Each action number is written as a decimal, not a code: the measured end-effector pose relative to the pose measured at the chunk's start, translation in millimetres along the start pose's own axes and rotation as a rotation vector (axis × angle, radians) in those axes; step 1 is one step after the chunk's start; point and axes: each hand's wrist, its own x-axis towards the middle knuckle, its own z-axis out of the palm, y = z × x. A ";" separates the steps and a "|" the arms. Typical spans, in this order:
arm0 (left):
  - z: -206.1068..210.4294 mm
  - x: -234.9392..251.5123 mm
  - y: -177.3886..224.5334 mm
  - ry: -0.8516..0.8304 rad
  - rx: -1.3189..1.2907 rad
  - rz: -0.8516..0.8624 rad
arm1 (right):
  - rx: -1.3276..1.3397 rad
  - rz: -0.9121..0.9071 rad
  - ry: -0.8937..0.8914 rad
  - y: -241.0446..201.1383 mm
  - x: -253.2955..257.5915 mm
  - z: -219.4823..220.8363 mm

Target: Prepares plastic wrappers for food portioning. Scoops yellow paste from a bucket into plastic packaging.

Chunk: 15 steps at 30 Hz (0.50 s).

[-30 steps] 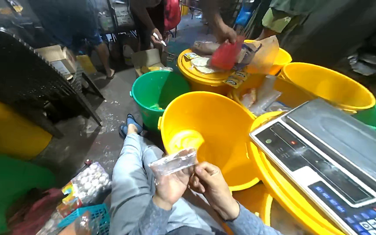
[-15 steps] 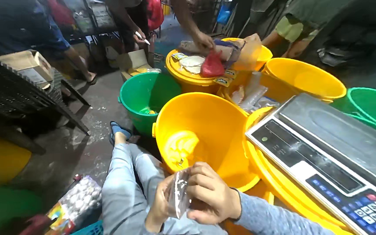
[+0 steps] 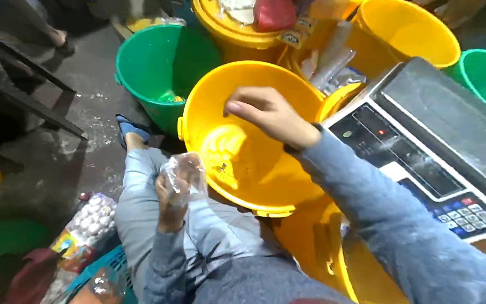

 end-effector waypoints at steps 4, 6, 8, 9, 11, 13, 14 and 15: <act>-13.9 14.5 -7.6 0.120 -0.050 -0.065 | -0.391 0.599 -0.528 125.7 41.8 77.5; -16.3 17.6 -13.4 0.186 -0.052 -0.091 | -0.488 0.783 -0.796 174.9 15.0 138.3; -25.9 16.6 -20.1 0.225 -0.041 -0.114 | -0.605 0.853 -0.973 197.4 -12.2 179.3; -32.4 13.2 -22.7 0.224 -0.053 -0.122 | -0.682 0.886 -1.055 211.0 -19.9 198.1; -40.3 6.5 -21.4 0.223 -0.111 -0.147 | -0.730 0.980 -1.098 245.5 -28.0 229.3; -46.0 1.8 -21.0 0.230 -0.149 -0.149 | -0.600 1.052 -1.016 267.7 -29.0 237.2; -53.2 -0.5 -26.1 0.213 -0.150 -0.132 | -0.548 1.055 -0.987 272.4 -26.8 232.9; -65.5 -5.0 -36.5 0.185 -0.162 -0.107 | -0.536 1.016 -0.990 272.6 -22.8 223.7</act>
